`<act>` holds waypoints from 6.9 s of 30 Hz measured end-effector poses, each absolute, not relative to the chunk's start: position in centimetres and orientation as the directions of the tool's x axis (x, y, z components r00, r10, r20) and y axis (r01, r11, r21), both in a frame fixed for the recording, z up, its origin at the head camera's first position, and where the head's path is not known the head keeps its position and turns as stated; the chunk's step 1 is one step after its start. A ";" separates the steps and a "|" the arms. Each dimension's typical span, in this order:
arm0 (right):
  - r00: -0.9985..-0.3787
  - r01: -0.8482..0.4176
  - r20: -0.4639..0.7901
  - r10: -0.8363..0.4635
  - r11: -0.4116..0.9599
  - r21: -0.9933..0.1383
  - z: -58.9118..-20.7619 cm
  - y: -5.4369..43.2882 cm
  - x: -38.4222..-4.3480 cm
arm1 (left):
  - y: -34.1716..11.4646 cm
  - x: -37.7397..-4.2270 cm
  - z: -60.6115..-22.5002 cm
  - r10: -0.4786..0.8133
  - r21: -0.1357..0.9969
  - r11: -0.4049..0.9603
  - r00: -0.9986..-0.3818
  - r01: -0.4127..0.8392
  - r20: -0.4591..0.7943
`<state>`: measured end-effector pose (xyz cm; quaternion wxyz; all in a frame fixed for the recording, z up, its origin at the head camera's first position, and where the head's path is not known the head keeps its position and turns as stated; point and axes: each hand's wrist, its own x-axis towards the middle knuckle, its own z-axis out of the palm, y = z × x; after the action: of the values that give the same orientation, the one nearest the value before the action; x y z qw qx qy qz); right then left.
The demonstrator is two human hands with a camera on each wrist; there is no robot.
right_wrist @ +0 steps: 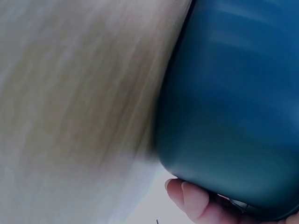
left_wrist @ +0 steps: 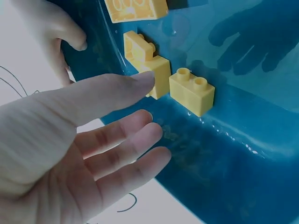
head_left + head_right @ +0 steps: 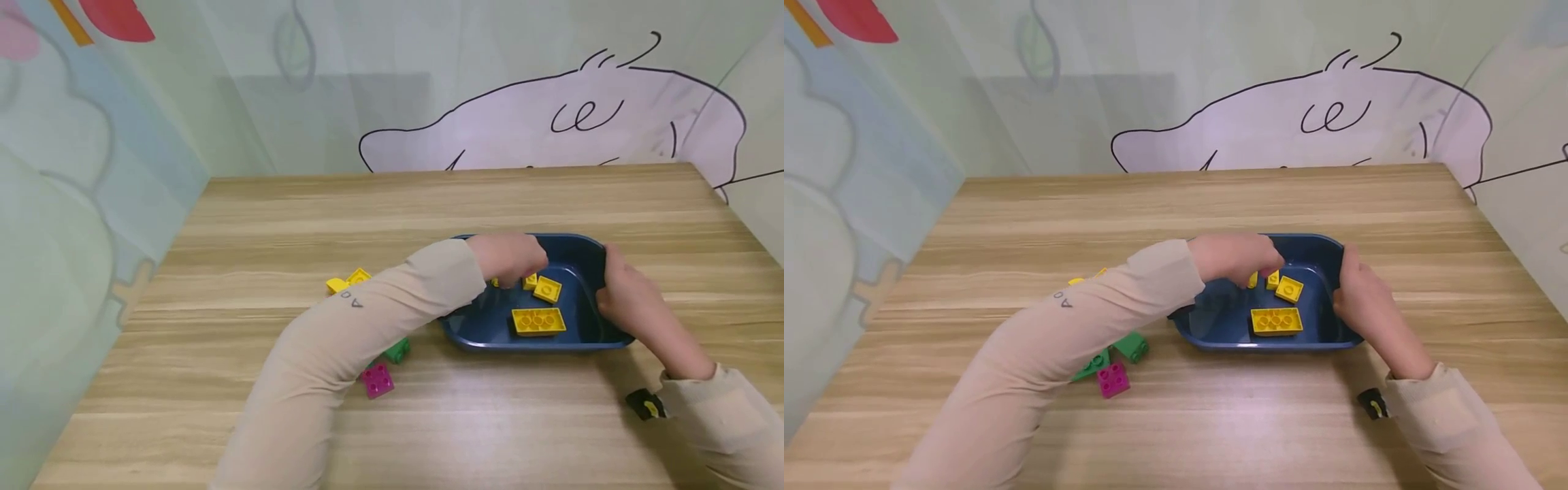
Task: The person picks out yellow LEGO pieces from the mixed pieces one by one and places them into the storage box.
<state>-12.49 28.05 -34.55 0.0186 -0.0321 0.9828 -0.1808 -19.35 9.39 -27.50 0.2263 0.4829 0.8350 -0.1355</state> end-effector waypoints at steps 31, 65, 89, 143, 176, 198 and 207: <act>-0.997 -0.068 -0.001 -0.073 0.928 -0.367 -34.6 27.9 -12.4 | -4.9 -21.2 -23.1 0.657 -0.010 0.692 -0.636 0.722 -0.404; -0.998 -0.056 -0.001 -0.061 0.926 -0.374 -34.9 28.1 -12.6 | -10.4 -22.2 -29.7 0.559 0.093 0.790 -0.650 0.606 -0.515; -0.998 -0.004 -0.062 -0.028 0.936 -0.352 -34.7 28.0 -12.7 | -10.4 -22.4 -30.9 0.561 0.153 0.803 -0.643 0.576 -0.522; -0.998 -0.026 -0.043 -0.045 0.926 -0.375 -34.7 27.8 -12.5 | -11.1 -23.7 -31.6 0.583 0.279 0.807 -0.630 0.520 -0.512; -0.997 -0.008 -0.066 -0.033 0.935 -0.355 -34.5 27.8 -12.5 | -10.1 -24.1 -30.2 0.610 0.219 0.777 -0.620 0.590 -0.492; -0.998 -0.035 -0.034 -0.050 0.936 -0.351 -34.7 27.9 -12.5 | -8.1 -23.7 -27.1 0.611 0.144 0.764 -0.634 0.628 -0.474; -0.998 -0.030 -0.038 -0.047 0.934 -0.355 -34.6 27.9 -12.5 | -6.4 -23.3 -25.6 0.631 0.119 0.741 -0.625 0.661 -0.459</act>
<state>-12.47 27.87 -34.62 0.0231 -0.0196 0.9832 -0.1800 -23.35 -6.44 -25.63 0.2426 0.3584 0.9010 -0.0304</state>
